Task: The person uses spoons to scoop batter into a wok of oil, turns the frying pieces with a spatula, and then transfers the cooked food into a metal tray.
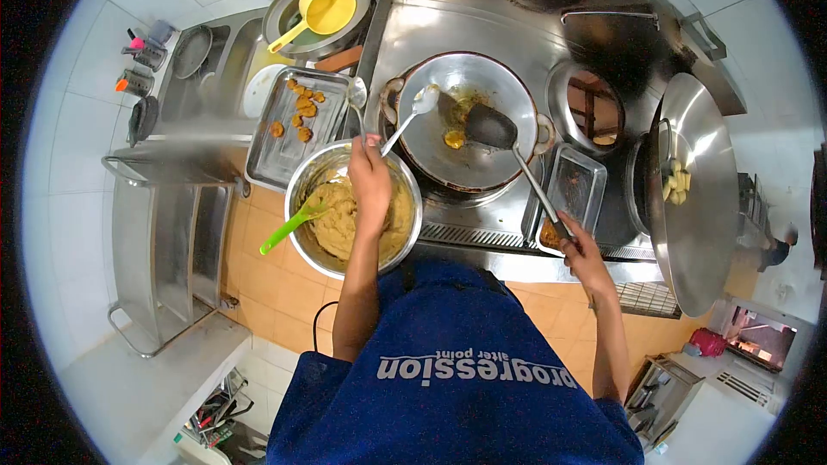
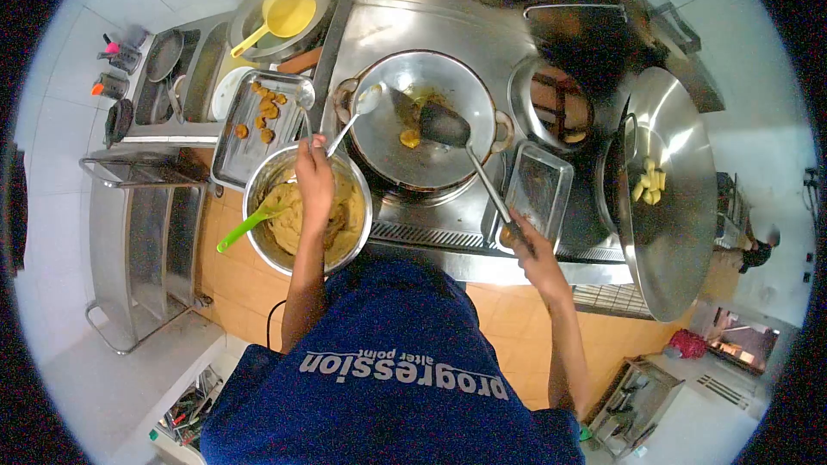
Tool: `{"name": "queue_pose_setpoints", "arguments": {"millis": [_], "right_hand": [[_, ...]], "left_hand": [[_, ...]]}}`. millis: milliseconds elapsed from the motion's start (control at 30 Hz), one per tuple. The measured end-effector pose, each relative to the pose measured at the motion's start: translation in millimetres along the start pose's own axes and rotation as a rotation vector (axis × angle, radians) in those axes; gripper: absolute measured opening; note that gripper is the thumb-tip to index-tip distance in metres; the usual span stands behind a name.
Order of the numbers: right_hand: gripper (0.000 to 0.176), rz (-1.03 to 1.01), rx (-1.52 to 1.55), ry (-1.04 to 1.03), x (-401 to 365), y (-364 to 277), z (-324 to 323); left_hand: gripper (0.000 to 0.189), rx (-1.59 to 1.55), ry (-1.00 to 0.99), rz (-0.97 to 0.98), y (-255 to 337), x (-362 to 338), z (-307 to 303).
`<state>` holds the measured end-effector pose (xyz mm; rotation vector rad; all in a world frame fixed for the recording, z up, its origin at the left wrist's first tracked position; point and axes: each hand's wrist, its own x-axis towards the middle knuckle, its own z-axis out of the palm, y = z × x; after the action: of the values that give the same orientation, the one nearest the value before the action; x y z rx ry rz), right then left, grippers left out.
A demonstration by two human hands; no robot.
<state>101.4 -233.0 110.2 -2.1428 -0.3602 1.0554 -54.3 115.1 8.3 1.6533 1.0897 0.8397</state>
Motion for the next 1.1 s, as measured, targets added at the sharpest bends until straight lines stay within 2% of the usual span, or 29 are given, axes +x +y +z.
{"name": "queue_pose_setpoints", "arguments": {"millis": [67,167,267,300,433,500,533,600,633,733,833,1100], "right_hand": [[0.056,-0.006,0.045,0.024,-5.0,18.3,9.3],[0.058,-0.161,0.013,0.078,3.0,63.1,29.6],[0.054,-0.117,0.010,0.090,6.7,59.3,46.8],[0.054,-0.212,-0.054,0.123,8.6,51.9,51.8],[0.056,-0.178,-0.053,0.115,26.6,51.5,63.4],[0.058,-0.312,-0.118,0.139,32.3,49.0,68.0],[0.058,-0.316,-0.116,0.137,31.6,45.2,68.0],[0.057,-0.035,0.072,-0.013,24.3,34.9,64.9],[0.057,-0.036,0.072,-0.013,21.0,28.5,63.7],[0.057,0.185,0.382,-0.140,12.4,15.1,60.4],[0.056,0.236,0.500,-0.183,10.7,17.1,58.6],[0.058,0.219,0.563,-0.192,-3.3,25.5,53.4]], "left_hand": [[0.020,-0.014,-0.037,-0.037,0.9,1.1,1.0],[0.020,-0.010,-0.051,-0.064,3.5,-0.4,2.3],[0.020,-0.023,-0.036,-0.026,-3.3,-0.7,4.0],[0.020,-0.020,-0.034,-0.026,-4.5,0.2,4.6],[0.020,0.009,-0.037,-0.063,2.6,0.2,1.0],[0.020,-0.005,-0.020,-0.052,-0.3,1.3,0.2],[0.020,-0.023,-0.011,-0.043,-2.3,1.9,0.3],[0.020,-0.038,0.000,-0.047,-4.9,3.0,0.2],[0.020,-0.055,0.010,-0.053,-5.6,3.6,-0.1],[0.020,-0.037,0.018,-0.015,-6.6,4.4,0.2],[0.019,-0.027,0.004,0.004,-7.8,3.5,-0.2],[0.019,-0.022,0.009,-0.026,-6.2,3.3,2.4]]}}
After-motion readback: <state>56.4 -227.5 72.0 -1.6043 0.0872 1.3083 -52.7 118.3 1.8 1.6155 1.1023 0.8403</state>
